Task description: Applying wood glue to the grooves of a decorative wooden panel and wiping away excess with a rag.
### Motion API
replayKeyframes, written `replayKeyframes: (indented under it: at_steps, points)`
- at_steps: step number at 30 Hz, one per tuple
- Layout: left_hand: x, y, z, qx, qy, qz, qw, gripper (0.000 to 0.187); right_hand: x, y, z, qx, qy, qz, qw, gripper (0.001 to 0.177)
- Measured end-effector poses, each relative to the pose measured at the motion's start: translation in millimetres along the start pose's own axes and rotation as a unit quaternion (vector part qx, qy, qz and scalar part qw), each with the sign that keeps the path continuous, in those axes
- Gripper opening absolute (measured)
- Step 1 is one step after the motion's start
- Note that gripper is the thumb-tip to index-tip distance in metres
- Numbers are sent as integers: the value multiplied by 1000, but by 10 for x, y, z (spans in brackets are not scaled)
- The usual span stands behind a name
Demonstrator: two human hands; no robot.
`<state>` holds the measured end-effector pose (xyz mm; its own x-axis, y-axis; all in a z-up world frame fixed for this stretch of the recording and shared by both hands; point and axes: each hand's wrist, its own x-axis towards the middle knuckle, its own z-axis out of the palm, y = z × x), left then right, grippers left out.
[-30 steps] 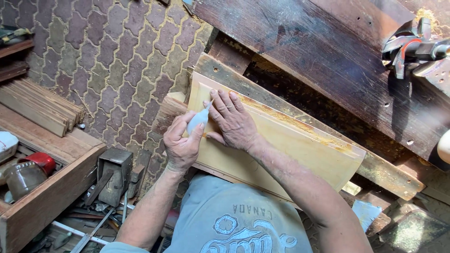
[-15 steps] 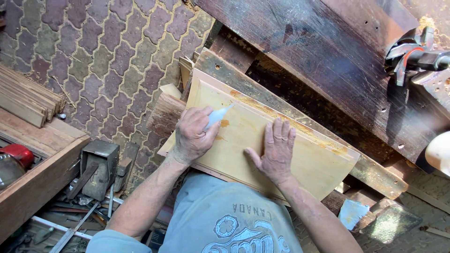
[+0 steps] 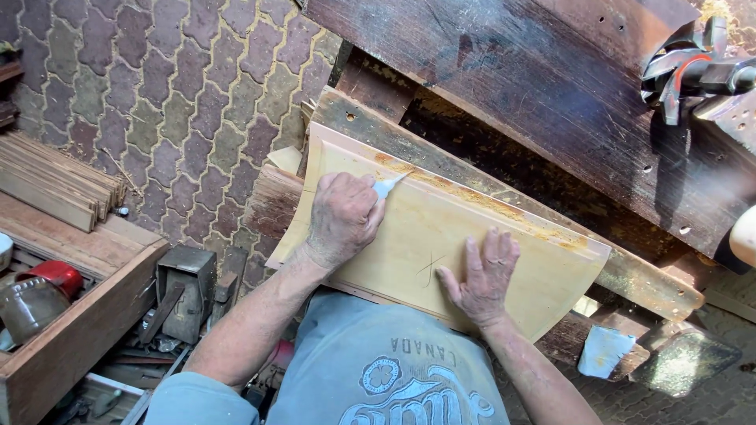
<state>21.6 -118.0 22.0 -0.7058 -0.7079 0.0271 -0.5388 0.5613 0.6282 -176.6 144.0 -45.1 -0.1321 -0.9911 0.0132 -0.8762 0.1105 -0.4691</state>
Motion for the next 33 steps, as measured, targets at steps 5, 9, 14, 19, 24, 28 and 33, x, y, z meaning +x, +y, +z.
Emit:
replayKeyframes:
  at_steps: [5, 9, 14, 19, 24, 28, 33]
  points:
    - [-2, 25, -3, 3, -12, -13, 1000, 12, -139, 51, -39, -23, -8, 59, 998, 90]
    - [-26, 35, 5, 19, -7, -19, 1000, 12, -113, 39, -41, -26, -14, 73, 997, 90]
    - [-12, 169, 40, 4, -12, 3, 1000, 14, -149, 59, -39, -15, -5, 74, 997, 87]
    - [58, 323, 152, -7, -20, 15, 1000, 14, -130, 53, -55, -11, -5, 78, 997, 84]
    - [104, 391, 205, 6, -36, 21, 999, 13, -125, 58, -70, -5, 0, 80, 997, 81]
    - [93, 428, 258, 12, -43, 21, 999, 12, -139, 73, -85, 1, -2, 82, 997, 81]
    - [98, 546, 322, 14, -52, 34, 998, 13, -119, 80, -93, 11, -1, 80, 997, 79]
